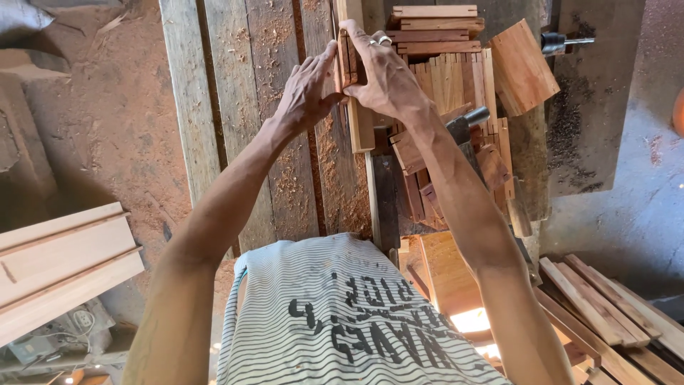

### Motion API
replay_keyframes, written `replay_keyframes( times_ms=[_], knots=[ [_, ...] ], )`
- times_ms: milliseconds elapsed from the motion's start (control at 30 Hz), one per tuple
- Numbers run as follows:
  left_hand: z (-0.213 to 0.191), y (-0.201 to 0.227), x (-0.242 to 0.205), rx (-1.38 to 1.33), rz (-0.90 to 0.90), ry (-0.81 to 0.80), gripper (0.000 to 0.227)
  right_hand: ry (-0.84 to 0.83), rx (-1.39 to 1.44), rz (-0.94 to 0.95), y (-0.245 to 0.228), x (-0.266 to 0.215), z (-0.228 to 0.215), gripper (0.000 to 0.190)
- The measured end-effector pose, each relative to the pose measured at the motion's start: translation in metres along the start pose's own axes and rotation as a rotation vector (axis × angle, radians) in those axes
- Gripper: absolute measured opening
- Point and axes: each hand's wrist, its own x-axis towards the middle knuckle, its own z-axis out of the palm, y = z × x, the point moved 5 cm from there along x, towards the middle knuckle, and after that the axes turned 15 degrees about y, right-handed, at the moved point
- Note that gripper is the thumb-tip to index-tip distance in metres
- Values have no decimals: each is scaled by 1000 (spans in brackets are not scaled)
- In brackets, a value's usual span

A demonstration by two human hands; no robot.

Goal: The person fits together small tongue-and-groove wooden box parts on a workbench, tapping the joints together with a hammer and pressing pieces into place by hand. They then pick up a long slotted wooden frame piece and carry it across the workshop.

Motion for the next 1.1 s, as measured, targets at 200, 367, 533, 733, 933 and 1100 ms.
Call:
replay_keyframes(
  times_ms=[200, 367, 533, 733, 933, 1100],
  knots=[
    [3, -7, 5, -5, 2, -25, 108, -10, -25, 1, 6, 6, 3, 110],
    [4, -10, 10, 52, 38, 6, 103, 6, -25, -27, 20, 10, 10, 113],
    [4, -14, 15, 55, 66, 21, 102, -61, -55, 76, 15, 20, 6, 110],
    [2, -15, 23, 28, 49, 22, 99, 5, -63, -53, 39, 20, 19, 111],
    [2, -18, 29, 44, 95, 79, 99, 14, -39, -41, 44, 28, 21, 110],
    [-1, -20, 36, 47, 61, 43, 99, 49, -75, -107, 44, 34, 20, 112]
  ],
)
